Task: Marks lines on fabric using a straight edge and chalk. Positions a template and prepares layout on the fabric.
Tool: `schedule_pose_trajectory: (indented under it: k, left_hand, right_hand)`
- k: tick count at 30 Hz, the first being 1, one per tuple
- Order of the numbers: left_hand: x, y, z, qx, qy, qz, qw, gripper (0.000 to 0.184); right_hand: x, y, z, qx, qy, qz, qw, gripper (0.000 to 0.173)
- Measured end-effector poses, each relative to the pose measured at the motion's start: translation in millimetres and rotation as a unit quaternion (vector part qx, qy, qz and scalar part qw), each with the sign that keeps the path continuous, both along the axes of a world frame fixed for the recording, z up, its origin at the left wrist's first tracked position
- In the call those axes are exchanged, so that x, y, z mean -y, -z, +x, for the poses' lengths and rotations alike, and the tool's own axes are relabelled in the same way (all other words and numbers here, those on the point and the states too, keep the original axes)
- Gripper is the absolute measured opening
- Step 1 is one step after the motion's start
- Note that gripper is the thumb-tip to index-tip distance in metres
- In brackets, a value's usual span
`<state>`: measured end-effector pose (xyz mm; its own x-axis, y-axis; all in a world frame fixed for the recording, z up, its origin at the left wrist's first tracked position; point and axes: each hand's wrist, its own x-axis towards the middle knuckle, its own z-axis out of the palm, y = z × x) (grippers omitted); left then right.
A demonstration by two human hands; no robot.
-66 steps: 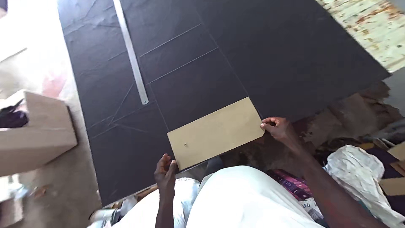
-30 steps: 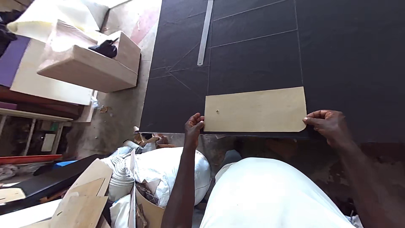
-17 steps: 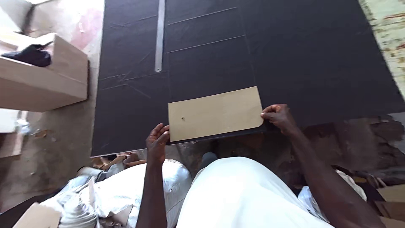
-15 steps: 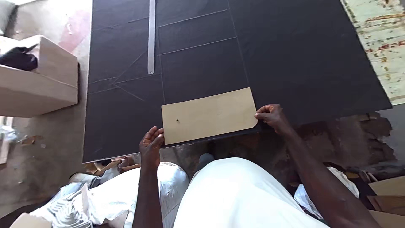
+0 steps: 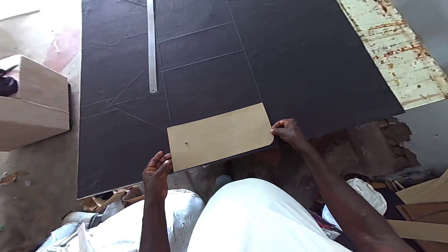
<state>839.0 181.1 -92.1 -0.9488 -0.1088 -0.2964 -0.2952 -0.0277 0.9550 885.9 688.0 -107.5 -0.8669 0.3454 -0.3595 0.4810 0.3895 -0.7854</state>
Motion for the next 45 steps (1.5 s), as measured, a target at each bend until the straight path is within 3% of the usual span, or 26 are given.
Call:
schedule_pose_trajectory:
  k: [16, 25, 45]
  left_hand:
    - [1.1, 3.2, 4.7, 0.011, 0.005, -0.004, 1.000, 0.044]
    - [-2.9, -11.3, 9.4, 0.010, 0.011, -0.004, 1.000, 0.046]
    - [-2.3, -1.7, -3.8, -0.010, 0.032, -0.038, 0.999, 0.045]
  right_hand:
    - [1.1, 4.2, 1.3, -0.010, -0.019, 0.024, 0.999, 0.007]
    - [5.1, -0.6, 1.6, -0.018, -0.035, 0.056, 0.998, 0.008]
    - [3.5, -1.5, 2.8, 0.002, -0.040, 0.091, 0.995, 0.012]
